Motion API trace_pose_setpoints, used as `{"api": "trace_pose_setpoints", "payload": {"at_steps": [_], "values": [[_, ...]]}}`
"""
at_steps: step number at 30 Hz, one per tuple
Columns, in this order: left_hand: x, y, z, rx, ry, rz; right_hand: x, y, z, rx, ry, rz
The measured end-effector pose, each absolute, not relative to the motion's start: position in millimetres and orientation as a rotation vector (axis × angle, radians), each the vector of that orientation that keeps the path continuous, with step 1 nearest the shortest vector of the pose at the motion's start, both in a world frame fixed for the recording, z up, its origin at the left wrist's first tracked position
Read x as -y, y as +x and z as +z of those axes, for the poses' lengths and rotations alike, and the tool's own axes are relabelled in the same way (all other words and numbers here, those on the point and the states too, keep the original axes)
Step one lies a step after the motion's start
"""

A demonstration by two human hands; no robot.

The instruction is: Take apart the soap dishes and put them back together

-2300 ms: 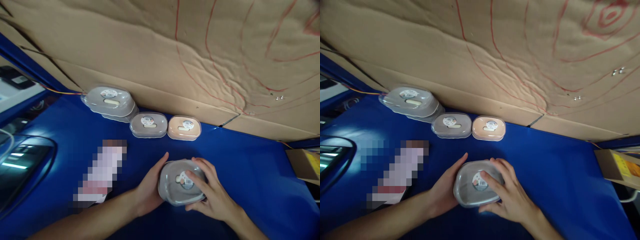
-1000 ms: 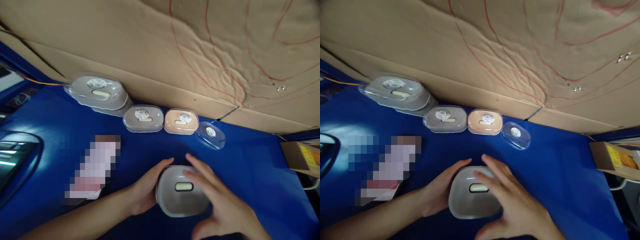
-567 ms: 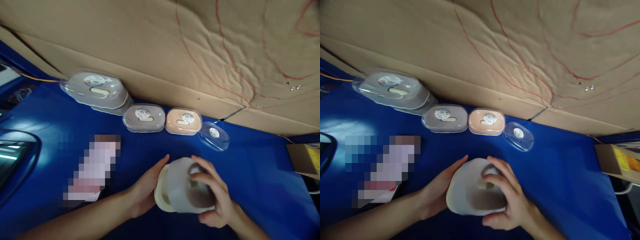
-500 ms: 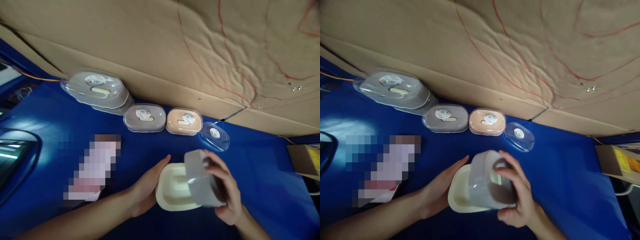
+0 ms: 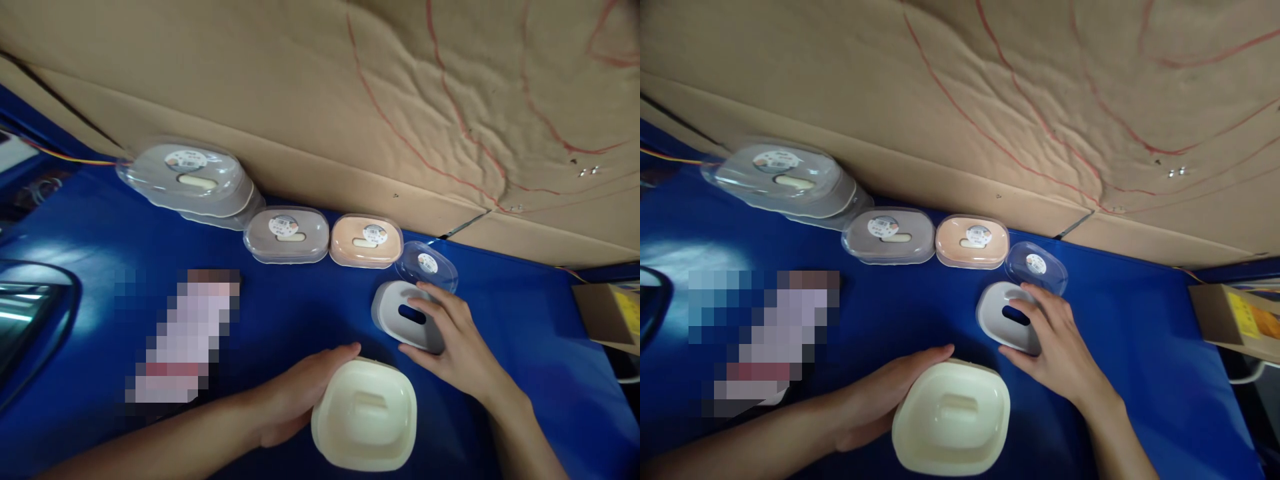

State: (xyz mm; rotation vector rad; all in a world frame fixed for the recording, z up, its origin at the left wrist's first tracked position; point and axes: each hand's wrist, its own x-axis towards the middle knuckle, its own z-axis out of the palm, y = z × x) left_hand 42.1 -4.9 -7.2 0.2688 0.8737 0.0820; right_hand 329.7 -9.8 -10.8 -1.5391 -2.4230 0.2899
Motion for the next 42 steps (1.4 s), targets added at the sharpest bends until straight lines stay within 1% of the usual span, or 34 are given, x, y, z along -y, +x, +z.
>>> {"api": "trace_pose_setpoints", "payload": {"at_steps": [6, 10, 13, 17, 27, 31, 34, 36, 39, 40, 42], "values": [[2.5, 43.1, -4.3, -0.895, 0.238, 0.088, 11.9, 329.1, -5.1, 2.336, -1.485, 0.290], [1.9, 43.6, -9.1, -0.798, 0.246, 0.162, 25.0, 318.4, 9.7, 2.249, -1.313, 0.418], [-0.8, 43.7, -11.3, -0.704, 0.226, 0.237, 36.2, 303.7, 15.7, 2.346, -1.171, 0.485], [-6.1, 41.2, -8.1, -0.679, 0.206, 0.255, 44.4, 288.5, 14.6, 2.473, -1.054, 0.488], [-6.8, 38.6, -5.9, -0.758, 0.240, 0.238, 43.8, 278.4, 5.1, 2.527, -1.032, 0.498], [-7.2, 39.2, -5.6, -0.767, 0.238, 0.248, 39.5, 283.3, -0.7, 2.505, -1.024, 0.601], [-9.3, 37.4, -3.1, -0.694, 0.208, 0.251, 29.6, 302.0, -6.8, 2.336, -1.164, 0.649], [-11.3, 35.8, -0.6, -0.676, 0.174, 0.252, 18.9, 317.8, -12.9, 2.199, -1.394, 0.495], [-14.4, 34.5, 2.9, -0.663, 0.106, 0.291, 1.4, 338.2, -26.2, 2.083, -1.723, 0.152], [-15.4, 34.5, 3.8, -0.659, 0.085, 0.313, -3.4, 343.2, -31.1, 2.070, -1.799, 0.084], [-17.0, 35.0, 4.4, -0.651, 0.062, 0.343, -10.3, 350.1, -39.7, 2.065, -1.884, 0.054]]}}
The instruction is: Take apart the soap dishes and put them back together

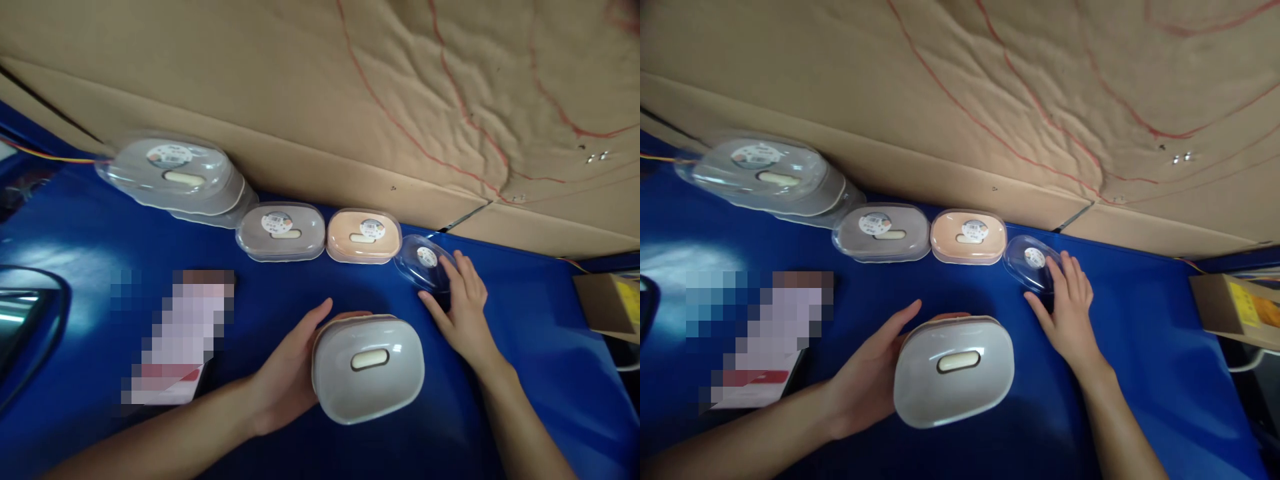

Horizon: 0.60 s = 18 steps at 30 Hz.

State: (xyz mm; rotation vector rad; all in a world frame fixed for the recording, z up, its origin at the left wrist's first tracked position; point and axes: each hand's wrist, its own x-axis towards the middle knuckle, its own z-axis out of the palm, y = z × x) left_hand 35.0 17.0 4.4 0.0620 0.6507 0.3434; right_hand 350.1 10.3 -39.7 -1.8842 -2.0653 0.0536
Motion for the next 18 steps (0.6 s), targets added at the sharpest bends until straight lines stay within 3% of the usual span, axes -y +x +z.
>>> {"api": "trace_pose_setpoints", "payload": {"at_steps": [13, 18], "values": [[-19.0, 33.9, -9.0, -0.741, 0.069, 0.350, -6.2, 348.5, -34.2, 1.687, -1.759, 0.257], [-21.0, 34.0, -6.7, -0.711, 0.070, 0.400, 14.3, 328.7, -17.8, 1.938, -1.463, 0.216]]}}
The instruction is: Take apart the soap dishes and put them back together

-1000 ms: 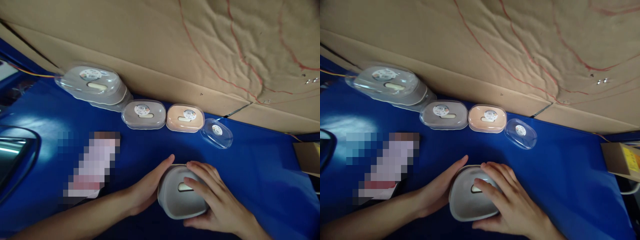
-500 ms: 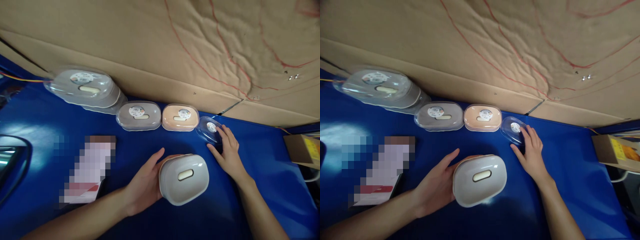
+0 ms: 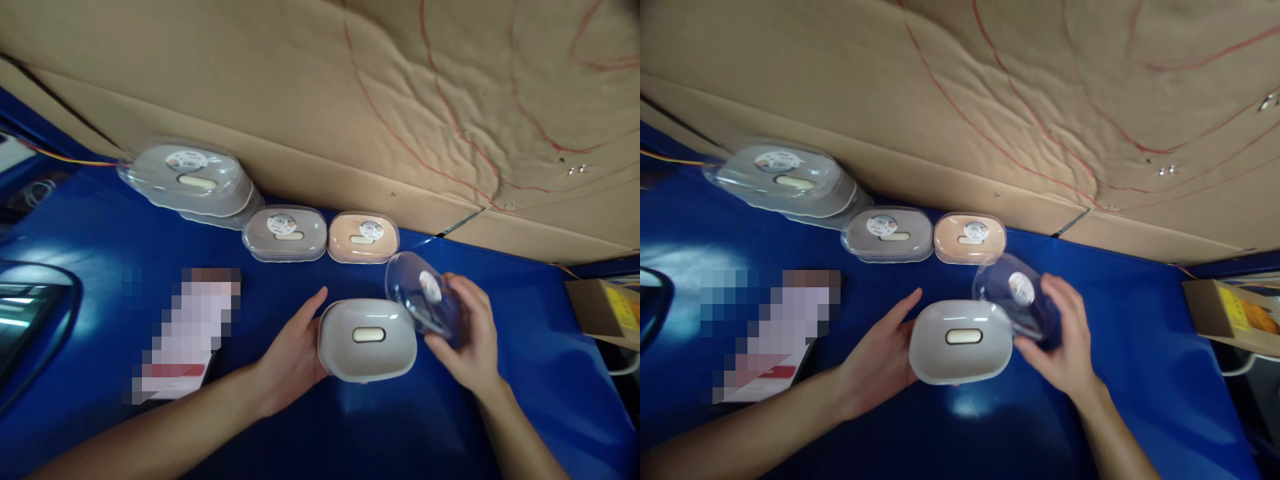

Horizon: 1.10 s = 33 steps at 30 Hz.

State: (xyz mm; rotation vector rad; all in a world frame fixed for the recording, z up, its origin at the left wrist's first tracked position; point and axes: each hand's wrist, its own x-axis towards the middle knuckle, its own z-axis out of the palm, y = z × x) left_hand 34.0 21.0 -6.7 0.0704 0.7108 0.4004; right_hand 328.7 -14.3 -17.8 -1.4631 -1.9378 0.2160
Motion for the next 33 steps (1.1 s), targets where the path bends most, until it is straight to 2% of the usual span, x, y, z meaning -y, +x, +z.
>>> {"api": "trace_pose_setpoints", "payload": {"at_steps": [4, 7, 18, 26, 33], "values": [[-21.5, 34.2, -8.1, -0.687, 0.085, 0.416, 27.3, 306.6, -9.9, 2.221, -1.161, 0.257], [-21.8, 34.7, -9.2, -0.668, 0.095, 0.422, 29.9, 298.3, -13.0, 2.280, -1.089, 0.348], [-19.3, 35.5, -10.2, -0.641, 0.184, 0.453, 27.1, 296.6, -21.1, 2.305, -1.094, 0.436], [-11.0, 34.3, -16.7, -0.701, 0.371, 0.550, 26.9, 293.8, -19.4, 2.373, -1.083, 0.278], [-11.6, 36.9, -16.9, -0.718, 0.371, 0.547, 30.1, 294.0, -23.7, 2.283, -1.091, 0.543]]}}
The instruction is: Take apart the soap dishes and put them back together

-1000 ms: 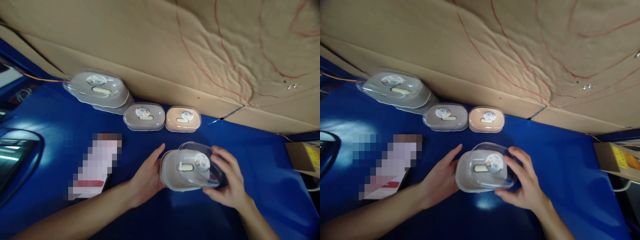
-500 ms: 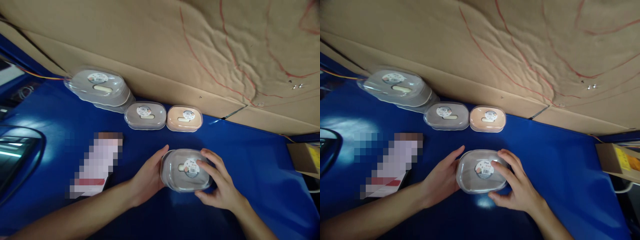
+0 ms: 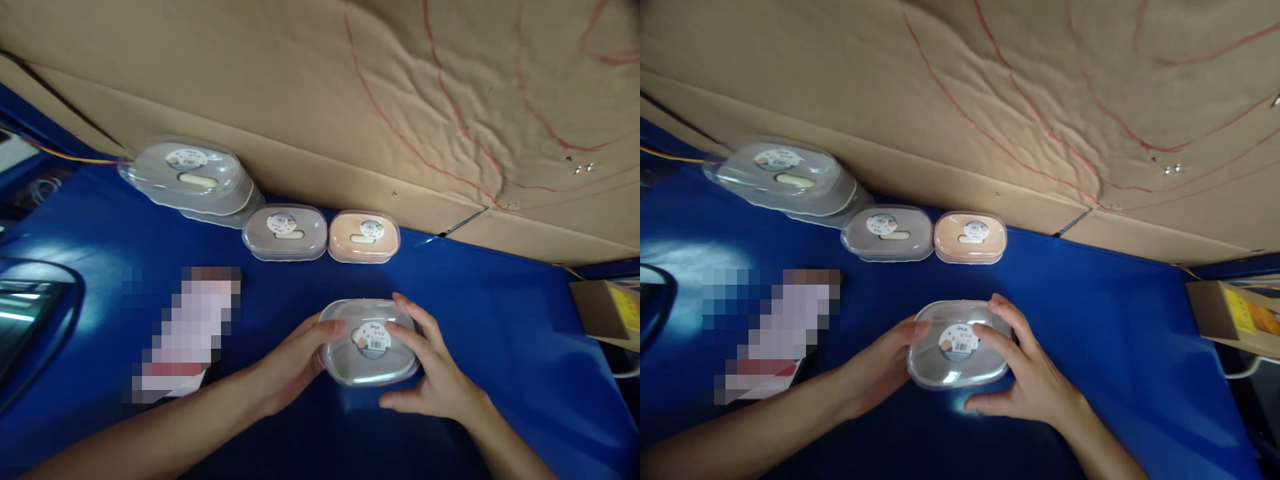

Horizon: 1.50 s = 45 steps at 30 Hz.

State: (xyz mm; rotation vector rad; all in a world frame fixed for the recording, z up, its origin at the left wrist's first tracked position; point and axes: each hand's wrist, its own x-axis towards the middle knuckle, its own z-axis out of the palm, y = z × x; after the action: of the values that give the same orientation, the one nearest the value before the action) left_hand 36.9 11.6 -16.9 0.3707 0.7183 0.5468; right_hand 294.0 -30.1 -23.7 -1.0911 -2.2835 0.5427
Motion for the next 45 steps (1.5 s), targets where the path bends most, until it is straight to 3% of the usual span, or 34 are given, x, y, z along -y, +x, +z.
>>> {"api": "trace_pose_setpoints", "payload": {"at_steps": [5, 14, 20, 26, 36, 45], "values": [[-13.2, 34.8, -12.8, -0.670, 0.352, 0.557, 28.3, 301.4, -22.4, 2.213, -1.098, 0.503], [-22.0, 28.3, -7.2, -0.639, 0.338, 0.686, -23.1, 375.7, -39.8, 1.666, -1.554, -0.049], [-17.2, 30.0, -3.0, -0.664, 0.362, 0.642, -35.5, 386.8, -56.7, 1.794, -1.643, -0.028], [-17.7, 32.2, -3.7, -0.653, 0.309, 0.665, -32.4, 349.0, -37.1, 1.971, -1.613, -0.207], [-20.5, 33.5, 4.5, -0.725, 0.186, 0.757, -111.1, 269.4, -12.5, 2.450, -1.376, 0.123], [-20.5, 35.8, -2.7, -0.712, 0.059, 0.778, -45.6, 276.0, -9.4, 2.166, -1.278, 0.236]]}}
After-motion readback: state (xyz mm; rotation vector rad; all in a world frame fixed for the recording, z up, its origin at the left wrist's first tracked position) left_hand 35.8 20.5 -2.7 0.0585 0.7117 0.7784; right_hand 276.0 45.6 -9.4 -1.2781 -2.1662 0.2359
